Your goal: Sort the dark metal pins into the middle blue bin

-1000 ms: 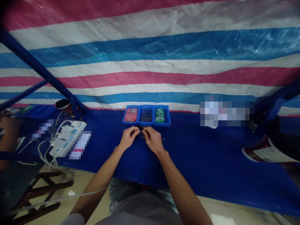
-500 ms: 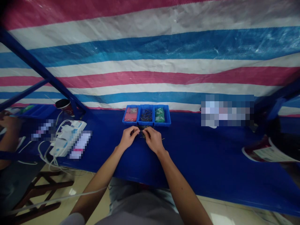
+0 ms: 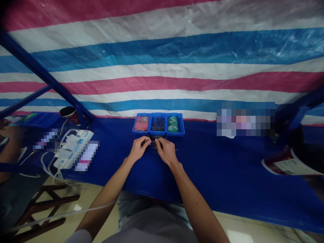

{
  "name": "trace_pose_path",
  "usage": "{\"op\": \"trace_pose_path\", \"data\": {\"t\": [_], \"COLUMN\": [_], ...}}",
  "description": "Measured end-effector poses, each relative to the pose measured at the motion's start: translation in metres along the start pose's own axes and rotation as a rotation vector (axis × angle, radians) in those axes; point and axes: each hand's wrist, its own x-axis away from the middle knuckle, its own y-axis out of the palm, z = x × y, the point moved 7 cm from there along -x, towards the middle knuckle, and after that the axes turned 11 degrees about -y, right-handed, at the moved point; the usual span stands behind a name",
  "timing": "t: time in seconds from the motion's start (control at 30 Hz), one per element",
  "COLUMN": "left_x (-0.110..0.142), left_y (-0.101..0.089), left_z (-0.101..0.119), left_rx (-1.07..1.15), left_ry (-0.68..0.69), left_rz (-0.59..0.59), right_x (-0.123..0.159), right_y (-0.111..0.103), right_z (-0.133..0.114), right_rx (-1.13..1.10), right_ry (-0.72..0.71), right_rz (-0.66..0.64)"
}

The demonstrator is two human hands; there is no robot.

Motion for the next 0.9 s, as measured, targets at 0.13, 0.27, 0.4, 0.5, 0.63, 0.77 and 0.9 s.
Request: {"op": "trace_pose_path", "data": {"t": [0.13,0.27,0.4,0.5,0.63,0.77,0.9], "left_x": [-0.0001,-0.0004,-0.0002,0.0001,0.0002,0.0001,0.0003], "left_y": [0.0008,0.0007,0.0005,0.0002,-0.0002,-0.0007,-0.0008], "left_z": [-0.0019,-0.0016,-0.0001,0.0004,-0.0002,0.0005,0.0001], "left_rx": [-0.007,-0.007,-0.001,0.006,0.005,-0.004,-0.01], "left_ry": [-0.009,-0.019,-0.021,-0.015,-0.012,-0.004,-0.012], "left_rz": [-0.005,-0.008,-0.012,-0.014,-0.018,-0.015,-0.015], "right_x": [0.0006,0.0013,0.0019,0.0027,0.0027,0.0006,-0.0009], "right_y": [0.0015,0.0022,0.0024,0.0024,0.0024,-0.0006,-0.0029], "right_z": [0.002,0.0044,0.0064,0.0073,0.0067,0.0039,0.0023], "right_rx": [0.027,0.05,0.056,0.053,0.045,0.004,-0.055], "right_ry": [-0.004,-0.007,-0.007,-0.01,-0.009,-0.001,-0.001], "right_rz": [0.0,0.01,0.01,0.01,0.003,0.011,0.024]}}
